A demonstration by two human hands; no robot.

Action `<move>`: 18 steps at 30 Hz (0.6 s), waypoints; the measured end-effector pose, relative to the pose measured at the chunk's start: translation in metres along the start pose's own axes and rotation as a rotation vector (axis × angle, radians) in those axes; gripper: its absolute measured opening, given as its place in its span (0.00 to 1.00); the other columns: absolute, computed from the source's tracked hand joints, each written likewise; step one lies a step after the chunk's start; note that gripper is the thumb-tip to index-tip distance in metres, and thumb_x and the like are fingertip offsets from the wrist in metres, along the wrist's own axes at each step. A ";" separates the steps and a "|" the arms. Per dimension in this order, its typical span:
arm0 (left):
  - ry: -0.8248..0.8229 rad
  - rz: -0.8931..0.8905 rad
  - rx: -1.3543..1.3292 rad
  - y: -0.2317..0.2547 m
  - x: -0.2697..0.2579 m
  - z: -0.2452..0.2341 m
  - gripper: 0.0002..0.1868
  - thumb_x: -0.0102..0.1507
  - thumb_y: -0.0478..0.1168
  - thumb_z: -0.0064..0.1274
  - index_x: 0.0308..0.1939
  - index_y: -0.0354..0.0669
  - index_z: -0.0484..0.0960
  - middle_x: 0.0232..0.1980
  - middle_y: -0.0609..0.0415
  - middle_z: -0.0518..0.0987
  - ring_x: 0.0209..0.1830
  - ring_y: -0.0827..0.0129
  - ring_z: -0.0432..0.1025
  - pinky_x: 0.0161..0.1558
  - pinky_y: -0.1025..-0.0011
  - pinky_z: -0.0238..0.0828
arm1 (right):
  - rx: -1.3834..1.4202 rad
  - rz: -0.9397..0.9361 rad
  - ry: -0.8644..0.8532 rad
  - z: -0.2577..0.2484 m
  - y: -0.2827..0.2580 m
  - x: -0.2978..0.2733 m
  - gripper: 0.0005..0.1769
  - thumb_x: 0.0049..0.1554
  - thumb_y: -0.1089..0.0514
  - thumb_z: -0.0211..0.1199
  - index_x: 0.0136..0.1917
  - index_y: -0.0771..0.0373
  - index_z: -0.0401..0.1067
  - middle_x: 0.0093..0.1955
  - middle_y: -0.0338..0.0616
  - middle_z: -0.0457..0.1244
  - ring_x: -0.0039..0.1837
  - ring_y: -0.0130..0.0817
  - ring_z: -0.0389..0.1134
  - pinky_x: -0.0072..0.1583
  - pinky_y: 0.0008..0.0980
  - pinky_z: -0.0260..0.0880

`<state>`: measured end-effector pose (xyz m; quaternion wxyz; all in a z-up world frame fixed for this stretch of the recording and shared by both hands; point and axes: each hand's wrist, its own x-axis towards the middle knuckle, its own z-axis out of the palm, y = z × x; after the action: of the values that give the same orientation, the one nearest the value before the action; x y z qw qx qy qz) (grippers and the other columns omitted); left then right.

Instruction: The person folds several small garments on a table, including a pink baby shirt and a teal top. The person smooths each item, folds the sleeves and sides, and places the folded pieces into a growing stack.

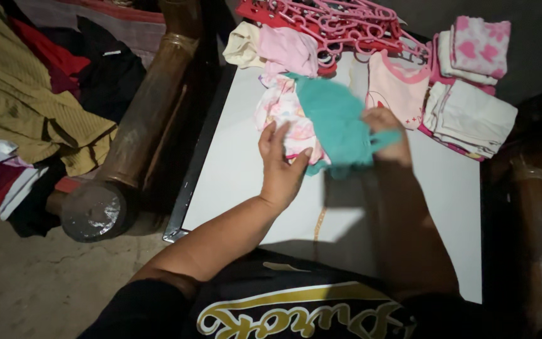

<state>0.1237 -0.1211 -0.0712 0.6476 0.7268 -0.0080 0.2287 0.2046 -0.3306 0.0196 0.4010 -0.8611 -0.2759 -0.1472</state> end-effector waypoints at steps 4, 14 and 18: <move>0.042 0.102 0.137 0.015 -0.003 -0.003 0.30 0.58 0.36 0.68 0.63 0.46 0.75 0.73 0.40 0.59 0.72 0.48 0.57 0.69 0.58 0.59 | -0.088 0.313 0.320 0.026 -0.008 -0.034 0.11 0.56 0.70 0.64 0.53 0.65 0.72 0.54 0.47 0.63 0.48 0.34 0.62 0.49 0.30 0.64; -0.291 0.251 0.538 0.012 -0.006 -0.005 0.19 0.55 0.31 0.60 0.51 0.45 0.82 0.51 0.48 0.76 0.54 0.46 0.68 0.52 0.49 0.63 | -0.352 0.360 -0.058 0.046 -0.006 -0.062 0.18 0.57 0.56 0.72 0.56 0.68 0.75 0.52 0.58 0.67 0.55 0.54 0.68 0.57 0.44 0.68; -0.170 0.362 0.496 -0.008 0.017 -0.017 0.13 0.57 0.26 0.53 0.42 0.44 0.81 0.42 0.47 0.78 0.47 0.47 0.72 0.46 0.49 0.66 | -0.132 0.396 0.167 0.030 0.002 -0.067 0.15 0.57 0.58 0.70 0.54 0.68 0.75 0.52 0.50 0.67 0.53 0.42 0.69 0.56 0.37 0.69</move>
<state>0.1357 -0.0990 -0.0722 0.3964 0.8658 -0.1355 0.2738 0.1526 -0.3324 -0.0326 0.3864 -0.9076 -0.0570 -0.1541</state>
